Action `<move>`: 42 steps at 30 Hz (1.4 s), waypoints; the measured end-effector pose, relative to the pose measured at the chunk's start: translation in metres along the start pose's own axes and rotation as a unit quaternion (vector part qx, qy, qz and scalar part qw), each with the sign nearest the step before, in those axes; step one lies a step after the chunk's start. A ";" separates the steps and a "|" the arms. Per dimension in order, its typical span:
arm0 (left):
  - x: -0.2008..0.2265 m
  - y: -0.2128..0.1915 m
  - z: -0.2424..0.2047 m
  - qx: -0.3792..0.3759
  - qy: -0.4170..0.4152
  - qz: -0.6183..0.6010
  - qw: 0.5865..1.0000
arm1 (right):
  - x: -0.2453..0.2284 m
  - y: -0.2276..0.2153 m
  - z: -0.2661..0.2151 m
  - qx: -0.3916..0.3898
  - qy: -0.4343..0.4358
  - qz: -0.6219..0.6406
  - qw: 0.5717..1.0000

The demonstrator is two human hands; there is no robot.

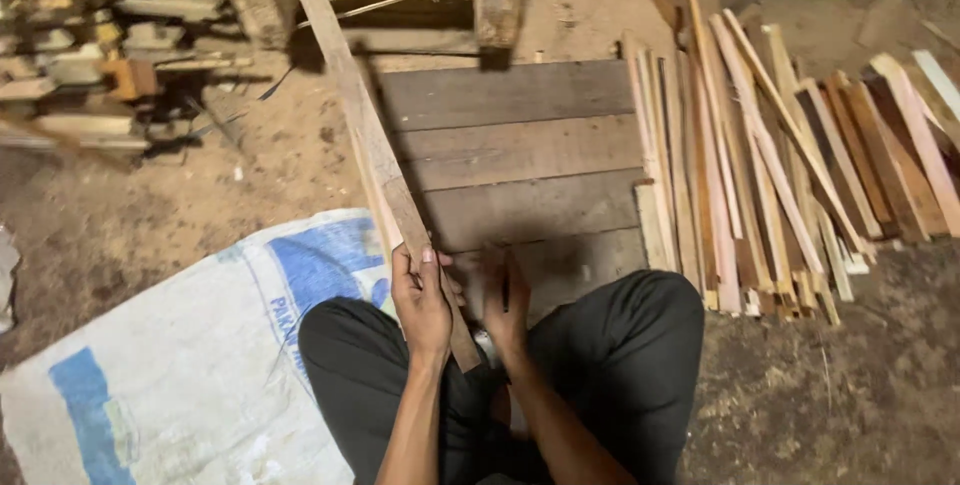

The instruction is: The person sits cross-legged on the floor and uses a pencil to mark lines on a long, thin wooden plank. They hold the plank with their left hand and draw with their right hand, occasionally flipping the plank to mark different sides.

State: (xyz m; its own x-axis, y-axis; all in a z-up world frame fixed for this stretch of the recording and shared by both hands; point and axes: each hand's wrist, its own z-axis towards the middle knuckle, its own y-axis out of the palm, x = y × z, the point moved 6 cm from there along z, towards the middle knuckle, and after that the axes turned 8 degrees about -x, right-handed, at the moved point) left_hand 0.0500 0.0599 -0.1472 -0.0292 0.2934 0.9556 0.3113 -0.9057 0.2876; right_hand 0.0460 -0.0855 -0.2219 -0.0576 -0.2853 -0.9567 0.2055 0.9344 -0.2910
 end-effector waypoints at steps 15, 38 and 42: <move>-0.068 0.169 -0.046 -0.183 -0.081 0.018 0.980 | 0.016 -0.193 0.044 0.172 -0.001 -0.019 0.985; -0.166 0.334 -0.060 -0.229 -0.172 0.109 0.952 | 0.124 -0.336 0.101 0.325 -0.027 -0.300 0.896; -0.184 0.336 -0.063 -0.225 -0.187 0.104 0.950 | 0.131 -0.341 0.116 0.318 0.005 -0.332 0.888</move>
State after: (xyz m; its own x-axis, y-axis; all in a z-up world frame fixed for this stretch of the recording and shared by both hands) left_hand 0.1004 -0.3177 -0.2228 0.3553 0.1047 0.9289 -0.1678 -0.9704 0.1736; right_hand 0.0817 -0.4658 -0.2478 -0.3794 -0.7239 -0.5762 0.6329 0.2512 -0.7324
